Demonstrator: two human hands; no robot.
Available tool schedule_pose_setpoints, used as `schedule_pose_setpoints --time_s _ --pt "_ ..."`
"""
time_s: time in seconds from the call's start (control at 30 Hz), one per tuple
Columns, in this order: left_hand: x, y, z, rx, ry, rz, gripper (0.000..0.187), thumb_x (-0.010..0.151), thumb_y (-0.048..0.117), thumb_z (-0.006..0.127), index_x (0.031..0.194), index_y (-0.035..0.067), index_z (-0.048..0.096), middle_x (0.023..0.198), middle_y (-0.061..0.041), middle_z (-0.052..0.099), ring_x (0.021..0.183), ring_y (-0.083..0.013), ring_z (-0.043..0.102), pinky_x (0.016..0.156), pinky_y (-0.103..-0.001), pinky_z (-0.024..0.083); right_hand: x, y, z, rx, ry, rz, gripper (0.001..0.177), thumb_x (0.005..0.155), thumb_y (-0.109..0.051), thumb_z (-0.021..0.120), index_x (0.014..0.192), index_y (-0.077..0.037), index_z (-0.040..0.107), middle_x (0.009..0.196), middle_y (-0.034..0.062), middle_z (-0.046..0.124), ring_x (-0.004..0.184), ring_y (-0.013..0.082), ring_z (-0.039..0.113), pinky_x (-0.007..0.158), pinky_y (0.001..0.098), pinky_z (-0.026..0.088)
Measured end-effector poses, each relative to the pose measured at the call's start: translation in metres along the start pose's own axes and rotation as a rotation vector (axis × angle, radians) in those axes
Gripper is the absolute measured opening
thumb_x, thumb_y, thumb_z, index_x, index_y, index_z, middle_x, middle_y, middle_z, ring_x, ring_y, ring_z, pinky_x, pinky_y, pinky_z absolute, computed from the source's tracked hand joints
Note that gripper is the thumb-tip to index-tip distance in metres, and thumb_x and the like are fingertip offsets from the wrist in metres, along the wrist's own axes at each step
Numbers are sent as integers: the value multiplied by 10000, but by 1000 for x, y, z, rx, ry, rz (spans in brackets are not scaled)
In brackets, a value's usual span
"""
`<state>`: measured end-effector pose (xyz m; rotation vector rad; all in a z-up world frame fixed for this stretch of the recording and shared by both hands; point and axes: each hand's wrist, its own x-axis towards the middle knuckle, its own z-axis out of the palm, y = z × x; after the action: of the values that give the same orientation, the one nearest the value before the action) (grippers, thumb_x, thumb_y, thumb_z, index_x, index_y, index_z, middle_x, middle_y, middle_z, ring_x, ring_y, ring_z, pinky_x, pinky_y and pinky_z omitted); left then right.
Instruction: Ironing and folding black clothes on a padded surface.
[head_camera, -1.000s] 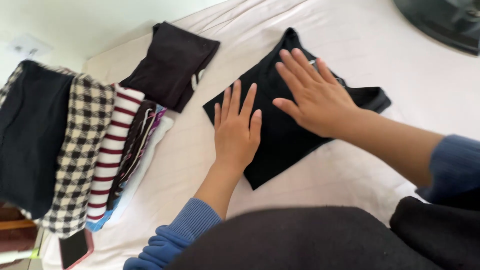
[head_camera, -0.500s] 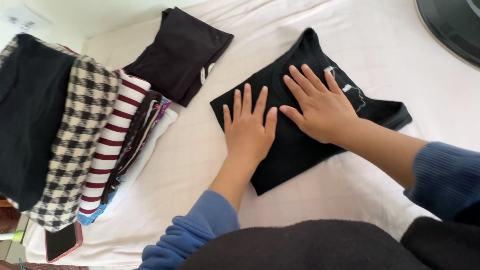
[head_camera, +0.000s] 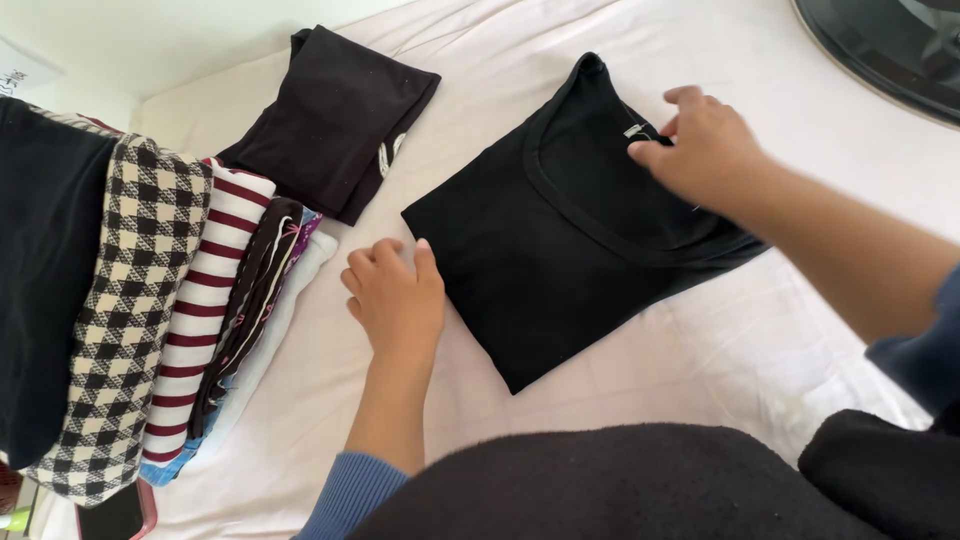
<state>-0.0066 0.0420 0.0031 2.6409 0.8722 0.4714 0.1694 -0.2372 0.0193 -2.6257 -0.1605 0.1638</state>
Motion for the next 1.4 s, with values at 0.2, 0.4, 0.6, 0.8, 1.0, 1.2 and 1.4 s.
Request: schedule_pose_setpoints --time_s 0.2,0.4,0.6,0.8,1.0,1.2,1.4 --pt "-5 16 -2 -131 -142 -19 339 941 340 639 1065 24 634 1150 -183 621 1085 -359 590 906 -454 485 21 -9 -9 99 -217 192 529 897 -413 764 1243 -17 702 1139 208 700 1115 390 669 966 508 523" --pt "-11 36 -20 -635 -220 -236 350 923 217 598 1229 87 488 1021 -126 747 847 -237 725 783 -386 551 18 -1 -21 207 -282 98 479 835 -265 778 1254 -44 709 1171 207 733 1196 349 653 1077 518 446" --pt "-12 16 -19 -883 -311 -158 735 907 121 632 1583 296 403 1233 -60 702 579 -166 599 470 -318 500 20 10 -22 192 -334 -6 819 852 -157 809 1577 -179 430 1306 246 588 1284 389 502 1092 568 354" --pt "-5 8 -21 -852 -502 -153 504 933 115 597 1422 223 652 1190 -132 733 599 -89 587 508 -244 525 -19 -24 -43 368 -422 -36 716 912 15 620 1549 -307 567 1361 287 657 1257 470 571 1097 524 462" --pt "-4 -9 -1 -803 -310 219 605 918 30 644 1499 184 580 1362 -67 675 764 -73 555 739 -228 530 -13 -14 -45 259 -418 -109 520 895 -20 624 1314 -315 712 1490 77 586 1408 204 482 1160 392 346" --pt "-19 42 -22 -1252 -451 48 715 903 1 591 1574 169 410 1310 -52 666 861 -52 665 733 -222 580 17 -4 -86 49 -256 -138 556 894 -45 650 1357 -345 719 1366 104 675 1247 275 602 1086 424 459" --pt "-89 119 -23 -1641 -358 -320 839 877 46 620 1589 226 214 1353 -60 452 935 -126 679 686 -322 656 10 -27 -97 -9 -221 -61 487 935 -123 667 1380 -319 672 1294 138 693 1146 311 645 1028 427 500"
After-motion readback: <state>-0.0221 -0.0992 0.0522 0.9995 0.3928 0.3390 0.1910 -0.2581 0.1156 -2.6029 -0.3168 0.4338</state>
